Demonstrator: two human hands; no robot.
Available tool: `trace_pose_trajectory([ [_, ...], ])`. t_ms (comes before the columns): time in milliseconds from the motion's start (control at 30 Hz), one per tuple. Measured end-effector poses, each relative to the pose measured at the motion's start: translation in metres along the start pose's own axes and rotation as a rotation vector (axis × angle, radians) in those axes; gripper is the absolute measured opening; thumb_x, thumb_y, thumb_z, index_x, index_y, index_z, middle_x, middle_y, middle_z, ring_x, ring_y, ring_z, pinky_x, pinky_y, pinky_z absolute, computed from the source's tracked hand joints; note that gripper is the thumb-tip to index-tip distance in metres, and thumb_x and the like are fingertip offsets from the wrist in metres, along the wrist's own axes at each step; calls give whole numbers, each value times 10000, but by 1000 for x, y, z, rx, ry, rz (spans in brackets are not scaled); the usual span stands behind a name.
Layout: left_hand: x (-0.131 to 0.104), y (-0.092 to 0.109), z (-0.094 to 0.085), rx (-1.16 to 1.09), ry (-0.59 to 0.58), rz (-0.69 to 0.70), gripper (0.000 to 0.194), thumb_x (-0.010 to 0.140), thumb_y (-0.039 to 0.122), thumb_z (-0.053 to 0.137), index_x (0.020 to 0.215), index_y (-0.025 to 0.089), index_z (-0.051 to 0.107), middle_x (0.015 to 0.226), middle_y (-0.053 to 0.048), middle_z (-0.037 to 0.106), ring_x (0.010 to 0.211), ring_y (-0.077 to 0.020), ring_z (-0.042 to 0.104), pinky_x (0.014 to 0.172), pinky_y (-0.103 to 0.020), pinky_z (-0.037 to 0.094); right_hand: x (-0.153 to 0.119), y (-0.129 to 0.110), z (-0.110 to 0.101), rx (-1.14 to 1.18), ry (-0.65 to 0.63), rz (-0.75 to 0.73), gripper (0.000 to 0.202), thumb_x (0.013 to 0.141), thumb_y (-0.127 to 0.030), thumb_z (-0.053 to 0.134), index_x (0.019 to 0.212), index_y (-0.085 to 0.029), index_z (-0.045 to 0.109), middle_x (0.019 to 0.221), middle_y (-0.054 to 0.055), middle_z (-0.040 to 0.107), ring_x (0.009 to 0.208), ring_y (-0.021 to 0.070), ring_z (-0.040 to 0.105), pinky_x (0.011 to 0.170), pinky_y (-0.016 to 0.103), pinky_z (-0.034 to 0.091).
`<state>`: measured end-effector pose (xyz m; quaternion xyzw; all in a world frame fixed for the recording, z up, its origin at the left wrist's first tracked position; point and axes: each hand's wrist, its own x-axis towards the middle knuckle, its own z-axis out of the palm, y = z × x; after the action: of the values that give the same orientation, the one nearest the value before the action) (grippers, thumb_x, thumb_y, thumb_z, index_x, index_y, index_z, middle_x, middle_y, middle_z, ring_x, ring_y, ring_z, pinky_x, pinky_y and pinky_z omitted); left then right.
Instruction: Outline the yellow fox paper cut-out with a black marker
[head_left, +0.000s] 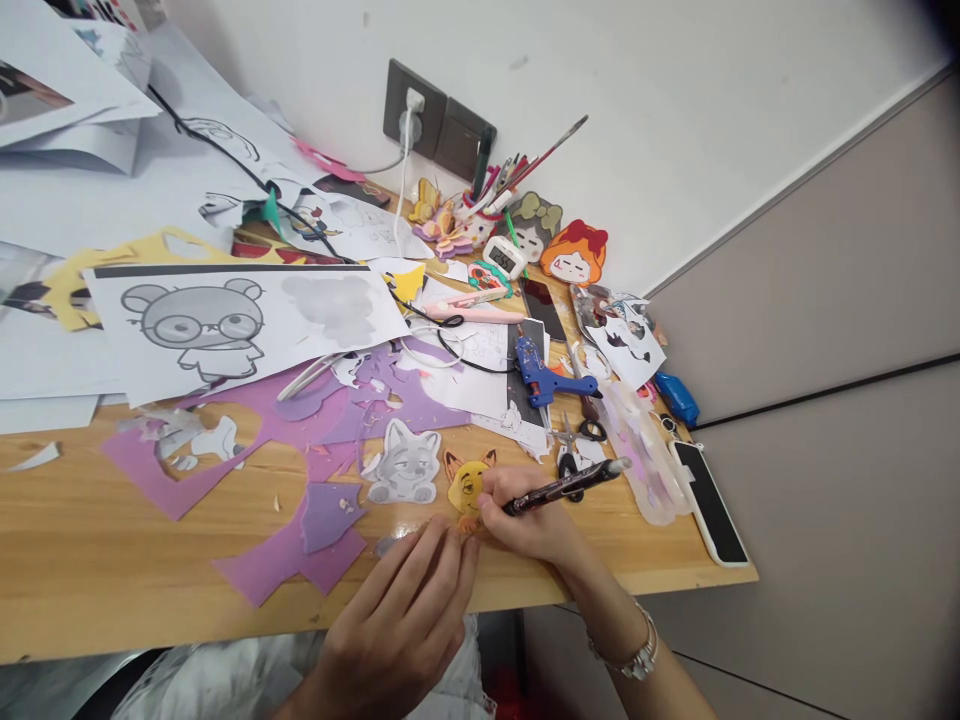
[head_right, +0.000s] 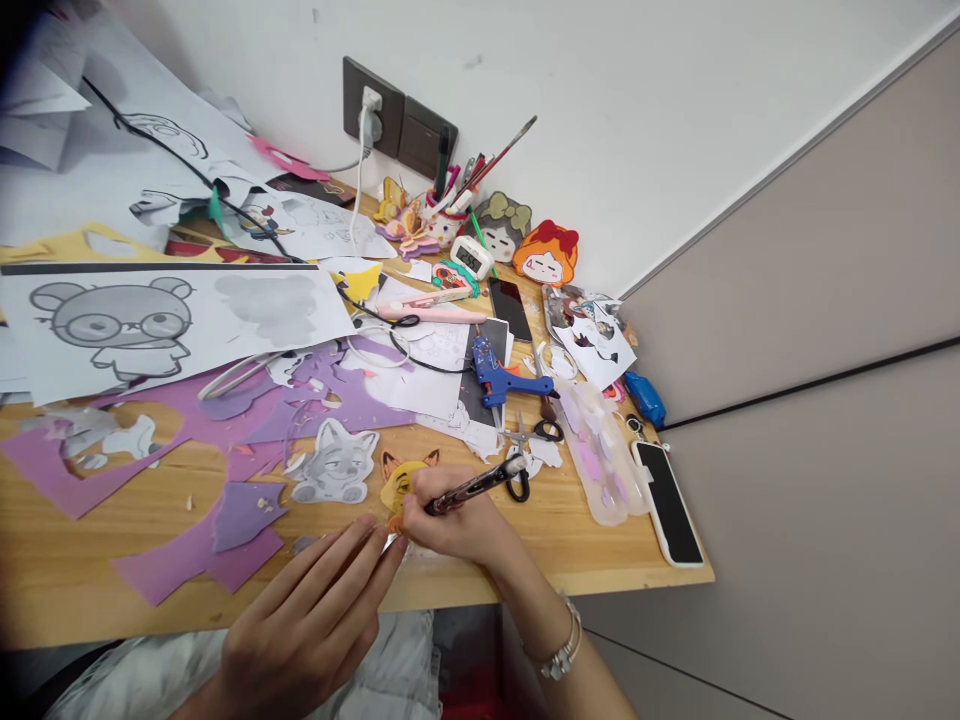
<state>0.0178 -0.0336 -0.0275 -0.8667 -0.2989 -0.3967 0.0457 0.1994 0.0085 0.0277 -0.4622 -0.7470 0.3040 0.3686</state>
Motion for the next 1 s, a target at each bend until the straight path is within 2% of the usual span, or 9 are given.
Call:
trace_pose_trajectory([
  [233, 3, 0, 1, -3, 10, 3, 398, 843, 209, 480, 1195, 83, 617, 1173, -83, 658, 1156, -244, 548, 1150, -389, 254, 1, 1, 3, 27, 45, -22, 388, 831, -157, 516, 562, -217, 244, 521, -68, 312, 468, 84, 323, 466, 228, 288],
  [600, 4, 0, 0, 0, 12, -6, 402, 837, 193, 483, 1197, 74, 615, 1164, -85, 662, 1158, -245, 543, 1149, -389, 252, -2, 5, 3, -92, 7, -22, 387, 852, -177, 516, 569, -212, 254, 546, -65, 320, 483, 82, 331, 469, 233, 275],
  [1000, 4, 1, 1, 4, 2, -5, 406, 835, 197, 488, 1203, 79, 612, 1171, -84, 660, 1155, -244, 550, 1144, -391, 269, -3, 7, 3, -119, -22, -6, 385, 863, -204, 490, 573, -223, 236, 536, -62, 321, 486, 95, 334, 479, 243, 298],
])
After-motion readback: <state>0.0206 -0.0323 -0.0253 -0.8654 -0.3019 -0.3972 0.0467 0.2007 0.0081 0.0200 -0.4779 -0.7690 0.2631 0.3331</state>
